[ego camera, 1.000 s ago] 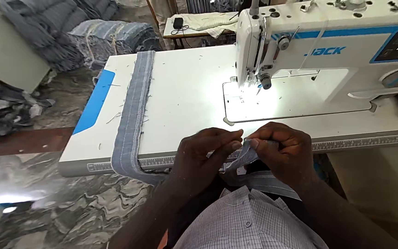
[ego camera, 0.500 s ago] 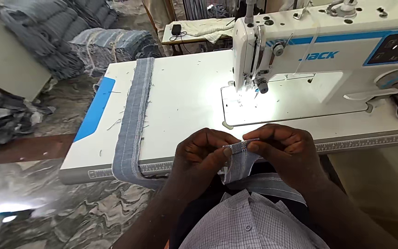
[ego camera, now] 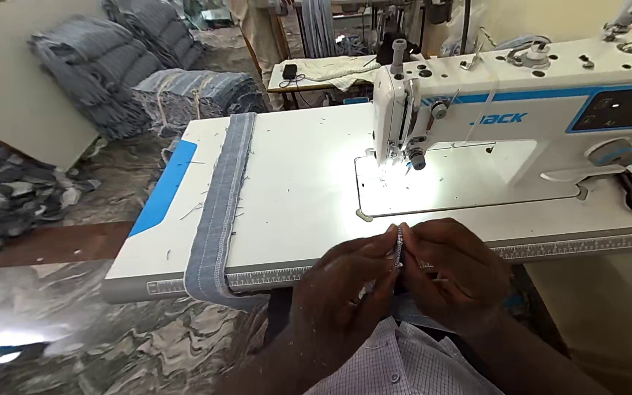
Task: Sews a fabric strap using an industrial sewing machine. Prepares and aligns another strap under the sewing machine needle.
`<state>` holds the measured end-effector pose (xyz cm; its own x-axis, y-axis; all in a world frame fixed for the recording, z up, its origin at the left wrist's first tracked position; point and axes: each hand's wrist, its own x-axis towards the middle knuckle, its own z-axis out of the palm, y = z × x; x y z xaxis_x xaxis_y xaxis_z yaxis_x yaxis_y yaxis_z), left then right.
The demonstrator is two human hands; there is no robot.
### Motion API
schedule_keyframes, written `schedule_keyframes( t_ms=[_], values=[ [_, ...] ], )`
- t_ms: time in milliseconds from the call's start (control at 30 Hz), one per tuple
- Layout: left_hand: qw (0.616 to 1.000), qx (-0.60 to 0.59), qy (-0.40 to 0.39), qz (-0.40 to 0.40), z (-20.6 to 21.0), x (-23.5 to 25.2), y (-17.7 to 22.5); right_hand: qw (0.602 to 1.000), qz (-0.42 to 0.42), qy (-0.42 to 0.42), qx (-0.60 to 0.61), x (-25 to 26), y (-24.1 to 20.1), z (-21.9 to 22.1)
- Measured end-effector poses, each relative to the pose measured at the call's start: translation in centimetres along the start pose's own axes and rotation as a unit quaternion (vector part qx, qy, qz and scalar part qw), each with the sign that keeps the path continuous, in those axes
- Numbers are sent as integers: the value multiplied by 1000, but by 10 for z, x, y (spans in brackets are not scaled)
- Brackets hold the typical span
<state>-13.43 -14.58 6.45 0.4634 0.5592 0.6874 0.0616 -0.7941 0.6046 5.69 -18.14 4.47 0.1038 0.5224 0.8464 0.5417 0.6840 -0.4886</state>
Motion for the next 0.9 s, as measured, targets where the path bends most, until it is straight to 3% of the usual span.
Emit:
schedule_keyframes(
  t_ms=[33, 100, 167, 233, 333, 500, 600, 900],
  values=[
    [1000, 4, 3, 3, 1, -3, 0, 999, -2, -19, 25, 1, 4, -2],
    [998, -61, 5, -35, 1, -7, -2, 980, 101, -59, 163, 6, 13, -6],
    [987, -142, 1, -80, 1, -7, -1, 900, 238, -104, 351, 7, 23, -9],
    [979, -169, 11, -109, 2, -5, -1, 851, 304, -127, 409, 7, 27, -9],
    [987, -128, 30, -97, 1, 0, -5, 929, 252, -98, 252, 9, 14, -5],
    [991, 83, 23, 100, -3, 13, -1, 984, 117, 30, 128, 8, -9, 8],
    [991, 118, 43, 44, -1, 17, -6, 994, 60, 70, 59, 5, -8, 10],
    [996, -9, 72, -56, 4, 7, -12, 988, 104, 14, 110, 0, -9, 12]
  ],
)
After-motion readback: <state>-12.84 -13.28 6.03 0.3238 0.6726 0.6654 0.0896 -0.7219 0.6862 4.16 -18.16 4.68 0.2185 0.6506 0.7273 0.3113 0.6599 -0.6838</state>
